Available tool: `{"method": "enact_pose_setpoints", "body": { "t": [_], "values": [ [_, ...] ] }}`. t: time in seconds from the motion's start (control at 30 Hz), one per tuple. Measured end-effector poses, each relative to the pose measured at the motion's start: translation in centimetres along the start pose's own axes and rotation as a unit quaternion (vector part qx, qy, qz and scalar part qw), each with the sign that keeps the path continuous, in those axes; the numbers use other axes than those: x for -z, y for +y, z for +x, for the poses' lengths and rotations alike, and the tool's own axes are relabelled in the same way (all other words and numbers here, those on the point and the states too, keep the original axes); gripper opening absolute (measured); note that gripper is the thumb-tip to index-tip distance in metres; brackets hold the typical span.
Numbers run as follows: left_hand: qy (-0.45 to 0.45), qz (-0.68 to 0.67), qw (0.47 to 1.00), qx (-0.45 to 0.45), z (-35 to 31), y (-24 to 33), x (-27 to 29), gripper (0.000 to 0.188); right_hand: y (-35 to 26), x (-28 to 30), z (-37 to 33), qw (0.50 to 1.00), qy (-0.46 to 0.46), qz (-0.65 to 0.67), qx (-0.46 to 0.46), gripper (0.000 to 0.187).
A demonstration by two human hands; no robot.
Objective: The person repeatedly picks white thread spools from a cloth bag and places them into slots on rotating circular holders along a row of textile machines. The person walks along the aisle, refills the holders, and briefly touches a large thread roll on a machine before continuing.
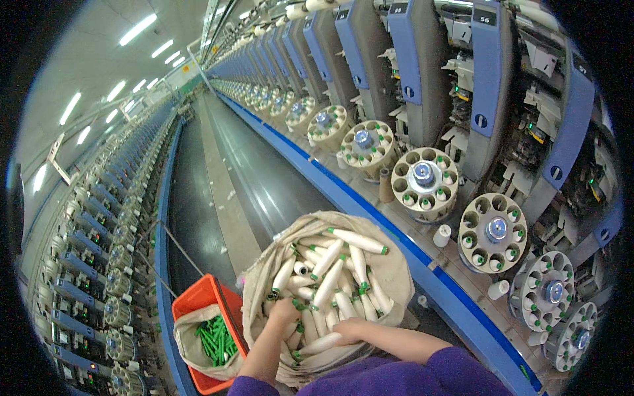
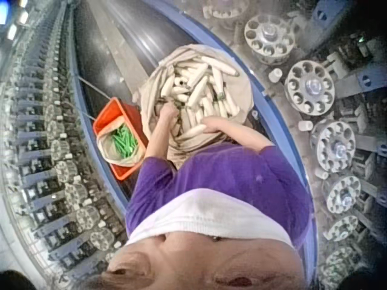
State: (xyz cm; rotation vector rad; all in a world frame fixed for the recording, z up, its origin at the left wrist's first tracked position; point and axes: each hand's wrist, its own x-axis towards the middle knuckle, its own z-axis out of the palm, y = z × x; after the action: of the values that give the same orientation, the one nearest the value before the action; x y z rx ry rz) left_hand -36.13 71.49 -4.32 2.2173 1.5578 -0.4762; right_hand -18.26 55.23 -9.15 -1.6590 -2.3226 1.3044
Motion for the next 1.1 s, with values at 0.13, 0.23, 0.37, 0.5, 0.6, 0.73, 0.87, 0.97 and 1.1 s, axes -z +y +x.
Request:
{"method": "enact_pose_setpoints", "body": {
  "t": [0.13,0.23,0.37,0.5,0.6,0.73,0.87,0.97,1.1],
  "values": [
    [0.113,-0.115,0.985,-0.066,-2.1,1.3,4.9,0.051,2.1,4.5,-6.8,0.962,0.174,0.165,-0.132,0.055],
    [0.141,-0.302,0.929,-0.162,-3.3,4.6,10.7,0.037,2.3,8.1,-12.3,0.811,0.28,0.482,-0.176,0.062],
    [-0.07,-0.572,0.785,-0.226,-3.8,12.2,14.1,0.026,1.2,12.7,-16.4,0.744,0.364,0.559,-0.032,0.049],
    [-0.262,-0.684,0.589,-0.341,-2.6,21.4,14.0,0.031,3.0,15.6,-17.9,0.74,0.287,0.608,0.017,0.048],
    [-0.211,-0.688,0.55,-0.423,-1.3,25.8,14.6,0.03,7.8,14.9,-22.2,0.595,0.111,0.78,0.157,0.043],
    [-0.152,-0.727,0.459,-0.488,-0.4,31.2,14.8,0.026,14.3,12.8,-31.4,0.642,0.257,0.707,0.149,0.026],
    [-0.126,-0.741,0.438,-0.492,-0.4,36.5,13.7,0.021,17.1,13.8,-40.2,0.302,0.675,0.658,0.142,0.027],
    [-0.12,-0.735,0.456,-0.486,-0.5,40.0,13.3,0.021,16.9,16.3,-40.9,0.349,0.71,0.61,0.045,0.03],
    [-0.148,-0.722,0.456,-0.499,-0.1,42.8,13.2,0.022,17.5,19.5,-35.5,0.686,0.49,0.534,0.069,0.057]
  ]
}}
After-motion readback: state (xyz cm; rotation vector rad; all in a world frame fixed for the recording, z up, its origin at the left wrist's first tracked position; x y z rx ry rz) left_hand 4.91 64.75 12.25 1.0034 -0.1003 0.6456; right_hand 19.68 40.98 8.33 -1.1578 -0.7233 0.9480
